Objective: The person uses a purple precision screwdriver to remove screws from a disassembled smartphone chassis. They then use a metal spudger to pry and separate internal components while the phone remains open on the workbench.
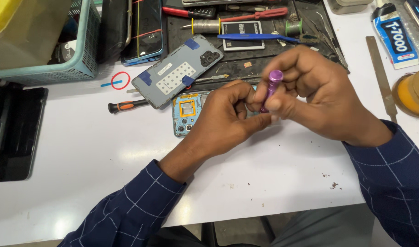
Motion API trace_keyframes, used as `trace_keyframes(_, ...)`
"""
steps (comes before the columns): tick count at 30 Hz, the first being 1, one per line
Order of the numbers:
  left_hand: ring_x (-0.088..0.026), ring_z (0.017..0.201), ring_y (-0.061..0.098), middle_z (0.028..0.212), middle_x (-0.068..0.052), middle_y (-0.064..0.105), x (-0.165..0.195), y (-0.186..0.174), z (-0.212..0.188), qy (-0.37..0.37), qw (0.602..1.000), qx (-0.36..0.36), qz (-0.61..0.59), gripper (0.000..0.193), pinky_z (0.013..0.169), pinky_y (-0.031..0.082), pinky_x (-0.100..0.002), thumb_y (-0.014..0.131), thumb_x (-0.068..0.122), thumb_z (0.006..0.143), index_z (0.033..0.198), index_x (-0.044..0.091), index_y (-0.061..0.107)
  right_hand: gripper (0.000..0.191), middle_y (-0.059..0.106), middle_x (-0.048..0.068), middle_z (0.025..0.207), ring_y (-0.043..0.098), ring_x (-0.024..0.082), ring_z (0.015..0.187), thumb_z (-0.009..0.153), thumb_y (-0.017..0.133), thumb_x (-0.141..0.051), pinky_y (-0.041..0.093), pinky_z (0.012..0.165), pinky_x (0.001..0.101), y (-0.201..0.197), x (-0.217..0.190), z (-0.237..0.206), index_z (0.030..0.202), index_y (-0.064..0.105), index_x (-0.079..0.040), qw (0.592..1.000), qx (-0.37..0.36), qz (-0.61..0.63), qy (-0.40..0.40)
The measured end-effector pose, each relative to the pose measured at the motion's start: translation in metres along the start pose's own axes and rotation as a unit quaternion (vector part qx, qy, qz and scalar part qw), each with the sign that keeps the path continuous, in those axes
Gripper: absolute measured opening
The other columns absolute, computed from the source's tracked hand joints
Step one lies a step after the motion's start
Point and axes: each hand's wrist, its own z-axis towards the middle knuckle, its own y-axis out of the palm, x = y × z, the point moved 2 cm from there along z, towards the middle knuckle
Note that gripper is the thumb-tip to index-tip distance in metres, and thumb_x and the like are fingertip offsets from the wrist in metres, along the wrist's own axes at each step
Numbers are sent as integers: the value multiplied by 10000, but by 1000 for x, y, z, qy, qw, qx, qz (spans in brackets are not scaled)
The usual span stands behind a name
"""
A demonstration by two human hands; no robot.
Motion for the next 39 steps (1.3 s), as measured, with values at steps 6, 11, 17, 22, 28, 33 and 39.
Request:
trace_keyframes(6, -18, 657, 456, 944, 26, 566, -3, -2, -1, 16, 996, -17, -84, 237, 568, 408, -216, 754, 107, 825, 1039, 18, 703, 213, 727, 102, 1080, 648, 76, 790, 1043, 546, -125, 582, 672, 221, -4, 1, -1, 1204, 602, 2, 994, 13, 76, 76)
trace_keyframes(11, -34, 631, 434, 895, 4, 566, -4, -1, -1, 12, 1000, -7, -28, 193, 553, 384, -221, 823, 139, 824, 903, 10, 703, 232, 715, 108, 1049, 699, 86, 870, 1013, 582, -132, 607, 703, 226, -3, -1, -2, 1187, 545, 17, 999, 15, 17, 50)
trace_keyframes(17, -15, 622, 467, 918, 24, 576, -3, -3, 0, 21, 999, -3, -49, 232, 538, 415, -212, 814, 115, 790, 962, 24, 688, 230, 739, 125, 1077, 682, 98, 834, 1052, 575, -131, 603, 736, 240, -3, 1, -2, 1212, 597, 32, 998, 18, 29, 62)
trace_keyframes(22, -33, 627, 448, 895, 0, 588, -4, -1, 0, 19, 1000, -9, -22, 149, 550, 394, -219, 820, 116, 847, 919, 23, 728, 268, 721, 111, 1038, 683, 101, 884, 1009, 573, -124, 600, 754, 228, -5, -1, -2, 1239, 572, 13, 997, 25, 34, 68)
trace_keyframes(28, -33, 592, 463, 898, -6, 605, -4, -1, 0, 2, 1000, -1, -28, 226, 526, 403, -212, 847, 142, 772, 879, 17, 692, 178, 729, 105, 1013, 737, 122, 911, 1051, 629, -111, 613, 707, 222, -3, -2, -1, 1122, 526, 16, 999, 31, -34, -3)
trace_keyframes(33, -31, 650, 501, 966, -27, 641, -6, -4, 1, 5, 999, -6, -38, 224, 579, 438, -210, 712, 33, 748, 969, 7, 732, 159, 735, 127, 1016, 735, 128, 878, 1064, 592, -90, 624, 697, 227, -6, -3, -3, 1177, 567, 19, 998, 47, -52, -4)
trace_keyframes(39, -35, 639, 489, 973, -20, 634, -7, -4, 0, -12, 999, -12, -29, 262, 580, 444, -207, 712, 24, 727, 986, 4, 745, 150, 730, 133, 998, 712, 101, 826, 1109, 575, -84, 607, 744, 220, -14, -8, -7, 1219, 549, 14, 997, 66, -39, -21)
